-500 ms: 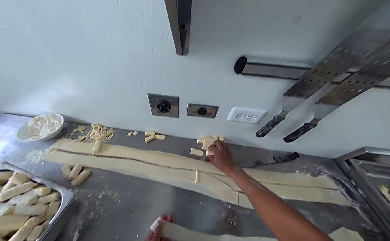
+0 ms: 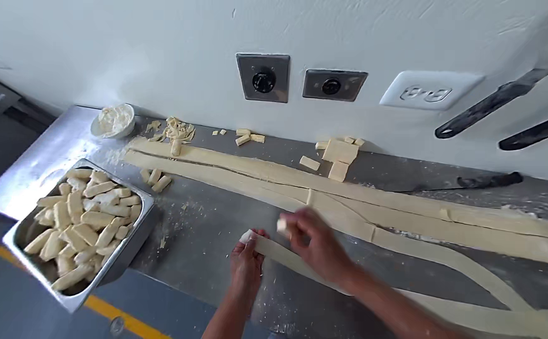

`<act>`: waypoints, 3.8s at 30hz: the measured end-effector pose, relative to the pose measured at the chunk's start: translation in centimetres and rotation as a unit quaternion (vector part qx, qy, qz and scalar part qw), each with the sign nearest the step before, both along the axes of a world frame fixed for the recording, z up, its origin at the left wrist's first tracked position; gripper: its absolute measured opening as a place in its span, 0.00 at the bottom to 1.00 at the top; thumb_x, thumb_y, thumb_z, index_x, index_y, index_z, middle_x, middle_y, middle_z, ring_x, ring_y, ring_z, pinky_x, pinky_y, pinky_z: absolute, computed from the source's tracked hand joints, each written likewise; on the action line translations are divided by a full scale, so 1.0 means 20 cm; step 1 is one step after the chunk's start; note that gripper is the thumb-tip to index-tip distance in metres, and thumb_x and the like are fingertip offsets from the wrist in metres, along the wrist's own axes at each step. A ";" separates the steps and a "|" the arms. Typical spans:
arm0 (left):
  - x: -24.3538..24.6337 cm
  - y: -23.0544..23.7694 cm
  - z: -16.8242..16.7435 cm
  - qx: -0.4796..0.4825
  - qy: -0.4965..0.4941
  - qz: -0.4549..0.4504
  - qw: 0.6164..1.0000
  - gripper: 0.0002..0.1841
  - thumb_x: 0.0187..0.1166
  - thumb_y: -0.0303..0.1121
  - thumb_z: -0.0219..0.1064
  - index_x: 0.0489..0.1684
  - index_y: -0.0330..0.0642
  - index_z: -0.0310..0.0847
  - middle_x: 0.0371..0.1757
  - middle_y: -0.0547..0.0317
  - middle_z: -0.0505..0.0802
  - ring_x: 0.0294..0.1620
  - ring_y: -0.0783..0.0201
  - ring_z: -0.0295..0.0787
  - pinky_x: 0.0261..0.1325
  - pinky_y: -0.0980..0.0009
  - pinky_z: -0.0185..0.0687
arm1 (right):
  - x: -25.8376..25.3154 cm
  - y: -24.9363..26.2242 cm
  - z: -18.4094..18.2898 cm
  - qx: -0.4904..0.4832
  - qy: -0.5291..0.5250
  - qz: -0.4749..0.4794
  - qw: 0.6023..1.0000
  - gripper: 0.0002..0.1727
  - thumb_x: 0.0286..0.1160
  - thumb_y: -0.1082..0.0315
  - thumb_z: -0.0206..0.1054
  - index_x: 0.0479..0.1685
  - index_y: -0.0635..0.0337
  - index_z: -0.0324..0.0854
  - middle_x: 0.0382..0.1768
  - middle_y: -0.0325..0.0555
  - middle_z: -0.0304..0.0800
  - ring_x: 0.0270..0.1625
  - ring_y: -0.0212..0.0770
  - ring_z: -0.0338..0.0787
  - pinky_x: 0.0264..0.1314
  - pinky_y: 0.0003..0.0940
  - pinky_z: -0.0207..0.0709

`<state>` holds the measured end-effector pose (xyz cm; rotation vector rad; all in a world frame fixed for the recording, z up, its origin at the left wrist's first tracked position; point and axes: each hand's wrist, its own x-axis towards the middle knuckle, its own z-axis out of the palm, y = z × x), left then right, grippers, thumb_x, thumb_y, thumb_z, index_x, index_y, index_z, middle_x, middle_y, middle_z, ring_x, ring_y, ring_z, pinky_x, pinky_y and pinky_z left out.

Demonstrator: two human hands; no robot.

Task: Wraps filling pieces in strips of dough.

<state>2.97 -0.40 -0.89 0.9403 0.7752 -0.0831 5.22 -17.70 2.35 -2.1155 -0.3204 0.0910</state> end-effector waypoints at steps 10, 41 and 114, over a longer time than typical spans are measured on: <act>-0.05 0.07 -0.06 0.161 -0.078 0.008 0.984 0.09 0.88 0.22 0.55 0.53 0.22 0.76 0.47 0.45 0.95 0.47 0.63 0.95 0.53 0.70 0.89 | -0.20 0.25 -0.29 -0.035 -0.007 -0.002 0.999 0.31 0.76 0.74 0.67 0.80 0.72 0.70 0.52 0.55 0.94 0.54 0.55 0.92 0.66 0.44 0.83; -0.09 0.35 -0.19 0.652 -0.304 -0.307 0.623 0.12 0.74 0.28 0.69 0.46 0.28 0.92 0.41 0.42 0.95 0.43 0.46 0.95 0.53 0.55 0.90 | -0.15 -0.23 -0.03 0.094 0.554 0.292 0.774 0.12 0.94 0.65 0.53 0.61 0.62 0.77 0.45 0.42 0.95 0.37 0.34 0.96 0.44 0.30 0.90; -0.30 -0.06 -0.29 0.587 -0.374 -0.333 0.636 0.24 0.71 0.22 0.66 0.66 0.14 0.78 0.59 0.35 0.93 0.63 0.38 0.92 0.71 0.48 0.82 | -0.47 -0.16 -0.21 0.272 0.577 0.075 0.766 0.20 0.98 0.55 0.43 0.61 0.59 0.76 0.35 0.42 0.95 0.36 0.36 0.97 0.43 0.30 0.90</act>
